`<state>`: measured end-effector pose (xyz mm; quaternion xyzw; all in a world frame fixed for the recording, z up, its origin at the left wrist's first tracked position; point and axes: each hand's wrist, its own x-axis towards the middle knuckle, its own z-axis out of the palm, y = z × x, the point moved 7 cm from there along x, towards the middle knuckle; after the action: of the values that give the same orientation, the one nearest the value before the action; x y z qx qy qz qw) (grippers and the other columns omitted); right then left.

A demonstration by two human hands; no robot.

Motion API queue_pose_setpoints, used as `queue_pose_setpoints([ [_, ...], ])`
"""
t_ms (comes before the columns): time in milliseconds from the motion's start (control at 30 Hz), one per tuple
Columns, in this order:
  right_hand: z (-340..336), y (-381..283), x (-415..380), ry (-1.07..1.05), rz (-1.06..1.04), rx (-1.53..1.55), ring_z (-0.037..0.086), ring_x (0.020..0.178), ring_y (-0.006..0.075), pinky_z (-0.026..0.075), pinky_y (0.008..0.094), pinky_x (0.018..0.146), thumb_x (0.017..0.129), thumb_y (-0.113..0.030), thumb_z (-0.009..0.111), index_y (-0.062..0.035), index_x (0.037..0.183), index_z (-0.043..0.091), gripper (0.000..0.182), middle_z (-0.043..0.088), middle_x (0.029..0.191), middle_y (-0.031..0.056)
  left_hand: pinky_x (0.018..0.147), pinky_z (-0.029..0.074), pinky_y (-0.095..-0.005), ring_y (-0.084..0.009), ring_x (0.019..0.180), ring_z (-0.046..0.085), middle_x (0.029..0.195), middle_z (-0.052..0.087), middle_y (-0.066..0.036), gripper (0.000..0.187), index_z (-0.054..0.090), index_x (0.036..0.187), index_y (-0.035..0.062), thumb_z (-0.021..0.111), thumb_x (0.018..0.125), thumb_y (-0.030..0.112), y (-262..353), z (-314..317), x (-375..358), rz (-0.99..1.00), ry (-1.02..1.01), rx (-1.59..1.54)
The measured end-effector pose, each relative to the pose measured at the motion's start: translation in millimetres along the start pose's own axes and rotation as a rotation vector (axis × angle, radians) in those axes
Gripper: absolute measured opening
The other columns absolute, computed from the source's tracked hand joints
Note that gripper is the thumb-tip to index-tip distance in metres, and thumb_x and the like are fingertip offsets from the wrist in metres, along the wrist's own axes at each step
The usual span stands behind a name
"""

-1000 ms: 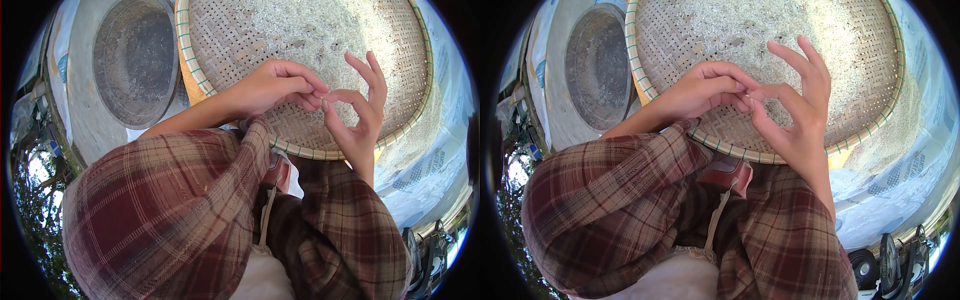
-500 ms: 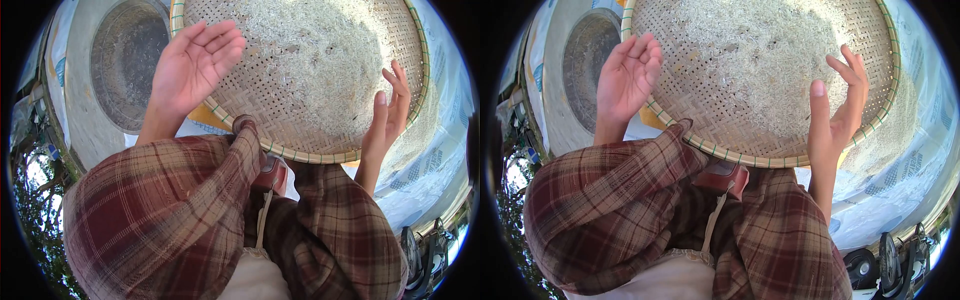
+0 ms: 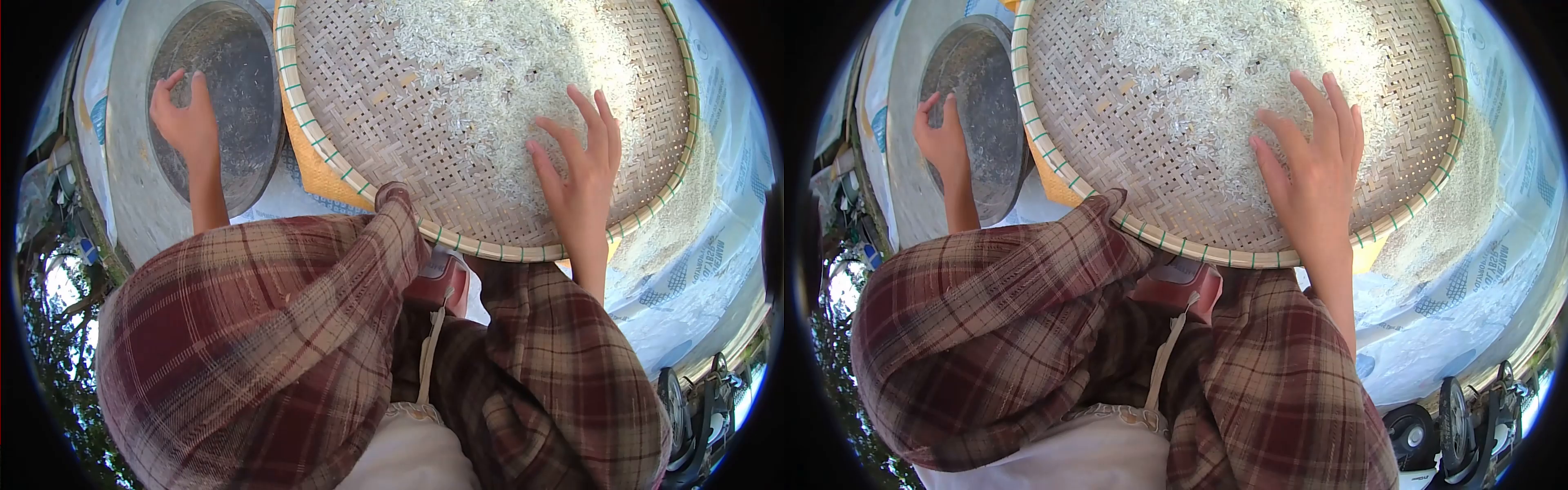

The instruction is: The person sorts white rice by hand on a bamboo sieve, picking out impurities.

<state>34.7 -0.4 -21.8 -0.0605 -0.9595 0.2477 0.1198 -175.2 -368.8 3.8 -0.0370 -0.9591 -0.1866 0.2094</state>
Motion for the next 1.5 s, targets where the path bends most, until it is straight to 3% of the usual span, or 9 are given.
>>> queue_pose_setpoints([
  [33,2,0,-1,-0.017,-0.004,-0.015,0.036,0.126,0.0323,0.025,0.0482,0.103,0.075,-0.017,0.068,-0.0126,0.093,0.065,0.019,0.049,0.126,0.0085,0.089,0.040,-0.0352,-0.0227,0.106,0.051,0.109,0.056,-0.011,0.021,0.062,0.097,0.0063,0.064,0.080,0.018,54,-1,-9,0.127,0.030,-0.104],
  [233,7,-5,1,-0.040,-0.028,-0.030,0.037,0.125,0.0303,0.024,0.0485,0.103,0.076,-0.014,0.067,-0.0129,0.089,0.066,0.013,0.051,0.123,0.0065,0.076,0.045,-0.0306,-0.0194,0.084,0.058,0.088,0.060,-0.004,0.013,0.065,0.090,0.0055,0.065,0.077,0.009,214,53,-95,0.808,-0.834,-0.634],
  [433,11,0,1,-0.030,-0.003,0.035,0.039,0.123,0.0309,0.025,0.0482,0.103,0.076,-0.013,0.066,-0.0126,0.088,0.066,0.011,0.053,0.121,0.0077,0.071,0.043,-0.0308,-0.0184,0.078,0.052,0.082,0.054,-0.001,0.013,0.062,0.084,0.0076,0.065,0.071,0.009,233,61,-130,1.119,-0.832,-0.510],
  [667,12,0,1,-0.020,-0.010,0.029,0.039,0.123,0.0315,0.025,0.0481,0.102,0.076,-0.011,0.066,-0.0113,0.085,0.064,0.009,0.053,0.120,0.0083,0.072,0.043,-0.0302,-0.0184,0.080,0.052,0.083,0.054,-0.002,0.012,0.061,0.084,0.0059,0.063,0.073,0.009,235,62,-137,1.259,-0.714,-0.382],
  [767,10,2,1,-0.006,-0.005,0.067,0.039,0.123,0.0316,0.025,0.0476,0.102,0.075,-0.010,0.066,-0.0105,0.084,0.064,0.009,0.054,0.119,0.0084,0.071,0.045,-0.0302,-0.0195,0.080,0.055,0.083,0.057,-0.004,0.010,0.060,0.085,0.0053,0.063,0.076,0.008,232,62,-129,1.093,-0.751,-0.537],
  [833,10,3,1,-0.001,-0.001,0.078,0.040,0.122,0.0320,0.026,0.0474,0.102,0.075,-0.009,0.066,-0.0101,0.083,0.064,0.009,0.054,0.118,0.0085,0.069,0.046,-0.0299,-0.0191,0.077,0.058,0.082,0.059,-0.006,0.010,0.061,0.088,0.0046,0.062,0.079,0.007,225,66,-115,0.716,-0.906,-0.753],
  [967,4,3,2,0.055,0.002,0.106,0.042,0.120,0.0326,0.030,0.0458,0.100,0.072,-0.006,0.066,-0.0090,0.082,0.064,0.010,0.054,0.117,0.0090,0.066,0.047,-0.0281,-0.0165,0.074,0.059,0.082,0.061,-0.005,0.011,0.063,0.090,0.0044,0.062,0.079,0.006,219,69,-110,0.484,-1.008,-0.825],
  [1267,-4,9,0,0.146,0.056,0.137,0.042,0.119,0.0332,0.034,0.0431,0.096,0.074,-0.004,0.067,-0.0074,0.083,0.065,0.010,0.055,0.114,0.0090,0.065,0.049,-0.0291,-0.0190,0.075,0.061,0.084,0.063,-0.006,0.010,0.066,0.087,0.0036,0.064,0.078,0.007,223,71,-129,0.743,-1.019,-0.738],
  [1500,-3,12,-1,0.133,0.092,0.155,0.041,0.120,0.0331,0.033,0.0430,0.097,0.075,-0.005,0.066,-0.0064,0.084,0.064,0.009,0.055,0.115,0.0094,0.069,0.049,-0.0298,-0.0206,0.082,0.057,0.085,0.058,-0.007,0.016,0.061,0.086,-0.0001,0.062,0.070,0.004,239,56,-147,1.206,-0.854,-0.454],
])
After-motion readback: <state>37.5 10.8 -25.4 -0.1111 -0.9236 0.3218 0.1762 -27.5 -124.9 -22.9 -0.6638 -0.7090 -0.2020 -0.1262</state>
